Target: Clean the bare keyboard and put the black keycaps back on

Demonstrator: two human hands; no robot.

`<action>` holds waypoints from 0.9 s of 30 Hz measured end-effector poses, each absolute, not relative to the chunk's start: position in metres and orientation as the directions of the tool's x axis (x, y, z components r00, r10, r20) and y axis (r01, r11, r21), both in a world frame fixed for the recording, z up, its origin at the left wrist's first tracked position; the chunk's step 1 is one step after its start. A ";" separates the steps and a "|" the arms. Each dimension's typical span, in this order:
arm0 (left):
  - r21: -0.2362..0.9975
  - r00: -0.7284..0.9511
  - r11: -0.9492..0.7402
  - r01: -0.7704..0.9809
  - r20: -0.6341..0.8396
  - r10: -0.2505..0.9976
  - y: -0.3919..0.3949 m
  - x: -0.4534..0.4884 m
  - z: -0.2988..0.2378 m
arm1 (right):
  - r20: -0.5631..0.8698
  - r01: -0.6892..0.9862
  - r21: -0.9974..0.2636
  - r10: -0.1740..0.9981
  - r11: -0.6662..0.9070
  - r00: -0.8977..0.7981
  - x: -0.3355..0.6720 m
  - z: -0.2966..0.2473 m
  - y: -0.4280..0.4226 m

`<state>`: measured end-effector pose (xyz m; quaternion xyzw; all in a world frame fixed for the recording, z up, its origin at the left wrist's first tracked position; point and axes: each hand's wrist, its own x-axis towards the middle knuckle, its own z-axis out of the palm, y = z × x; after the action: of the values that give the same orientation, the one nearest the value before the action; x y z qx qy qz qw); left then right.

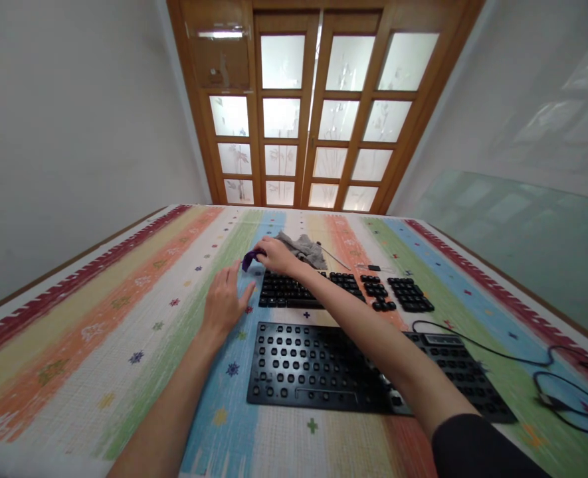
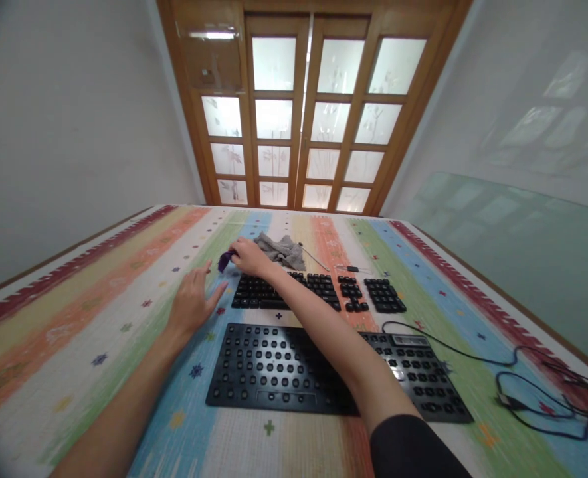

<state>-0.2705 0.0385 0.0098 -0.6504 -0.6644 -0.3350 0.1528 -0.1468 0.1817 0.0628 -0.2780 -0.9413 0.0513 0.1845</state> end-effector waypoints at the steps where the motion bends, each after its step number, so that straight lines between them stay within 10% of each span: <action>1: 0.268 -0.122 -0.083 0.960 0.664 0.738 0.038 -0.270 0.010 | 0.351 0.429 -0.272 0.504 0.861 -0.789 -0.143 0.068 0.174; 6: 0.404 -0.095 -0.239 0.883 0.652 0.752 0.035 -0.270 0.015 | 0.423 0.169 -0.520 0.424 0.837 -0.801 -0.121 0.082 0.134; 14: 0.721 -0.032 -0.308 0.621 0.416 0.909 0.025 -0.261 0.027 | 0.318 0.194 -0.602 0.456 0.774 -0.831 -0.082 0.069 0.101; 27: 0.870 0.275 -0.249 0.426 0.137 0.951 0.020 -0.275 0.035 | 0.261 0.386 -0.447 0.530 0.807 -0.807 -0.053 0.067 0.070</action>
<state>-0.2753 0.0200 0.0349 -0.7067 -0.4872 -0.3535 -0.3719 -0.0532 0.0697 0.0669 -0.2458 -0.9313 0.1898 0.1902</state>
